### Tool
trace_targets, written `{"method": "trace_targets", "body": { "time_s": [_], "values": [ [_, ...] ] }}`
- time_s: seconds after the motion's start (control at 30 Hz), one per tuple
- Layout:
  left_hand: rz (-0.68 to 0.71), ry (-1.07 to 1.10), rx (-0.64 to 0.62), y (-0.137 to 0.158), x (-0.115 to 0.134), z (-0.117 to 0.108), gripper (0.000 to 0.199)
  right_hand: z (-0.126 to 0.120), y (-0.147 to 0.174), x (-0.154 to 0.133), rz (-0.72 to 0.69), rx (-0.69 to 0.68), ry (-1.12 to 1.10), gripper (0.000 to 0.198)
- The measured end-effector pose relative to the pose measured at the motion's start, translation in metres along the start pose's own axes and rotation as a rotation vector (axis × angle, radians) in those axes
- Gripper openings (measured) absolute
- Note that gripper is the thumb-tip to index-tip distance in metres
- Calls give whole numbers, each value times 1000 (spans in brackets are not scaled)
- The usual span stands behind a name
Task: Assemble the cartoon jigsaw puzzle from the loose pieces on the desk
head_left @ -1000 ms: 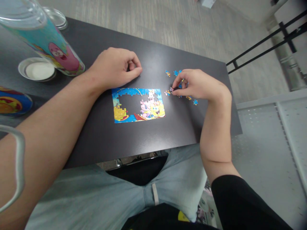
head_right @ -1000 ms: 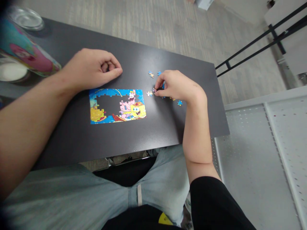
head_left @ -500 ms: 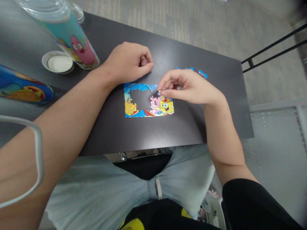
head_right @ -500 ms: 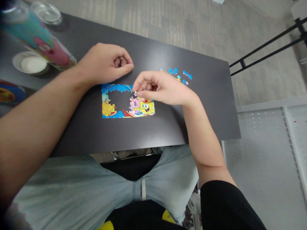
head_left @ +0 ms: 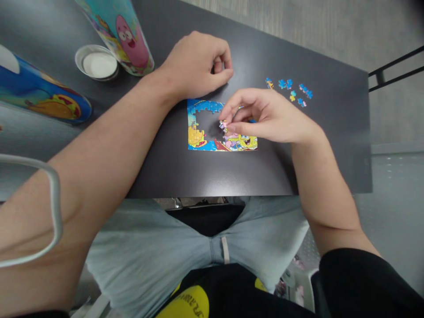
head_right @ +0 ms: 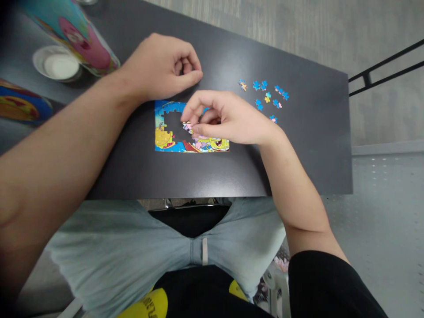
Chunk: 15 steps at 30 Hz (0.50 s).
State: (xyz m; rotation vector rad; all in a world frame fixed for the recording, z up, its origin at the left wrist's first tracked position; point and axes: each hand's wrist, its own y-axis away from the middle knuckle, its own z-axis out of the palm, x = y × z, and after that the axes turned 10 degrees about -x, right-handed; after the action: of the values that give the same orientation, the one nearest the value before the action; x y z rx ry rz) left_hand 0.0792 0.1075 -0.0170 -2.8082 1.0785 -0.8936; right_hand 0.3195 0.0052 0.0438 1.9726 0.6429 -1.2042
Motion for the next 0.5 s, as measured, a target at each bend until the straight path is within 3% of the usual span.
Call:
{"method": "trace_targets", "body": {
  "time_s": [0.13, 0.3, 0.5],
  "values": [
    [4, -8, 4, 0, 0, -1, 28, 0, 0, -1, -52, -27, 25, 23],
    [8, 12, 4, 1, 1, -1, 27, 1, -1, 0, 8, -17, 124, 19],
    [-23, 11, -7, 1, 4, -1, 30, -3, -3, -1, -16, -49, 268, 18]
  ]
}}
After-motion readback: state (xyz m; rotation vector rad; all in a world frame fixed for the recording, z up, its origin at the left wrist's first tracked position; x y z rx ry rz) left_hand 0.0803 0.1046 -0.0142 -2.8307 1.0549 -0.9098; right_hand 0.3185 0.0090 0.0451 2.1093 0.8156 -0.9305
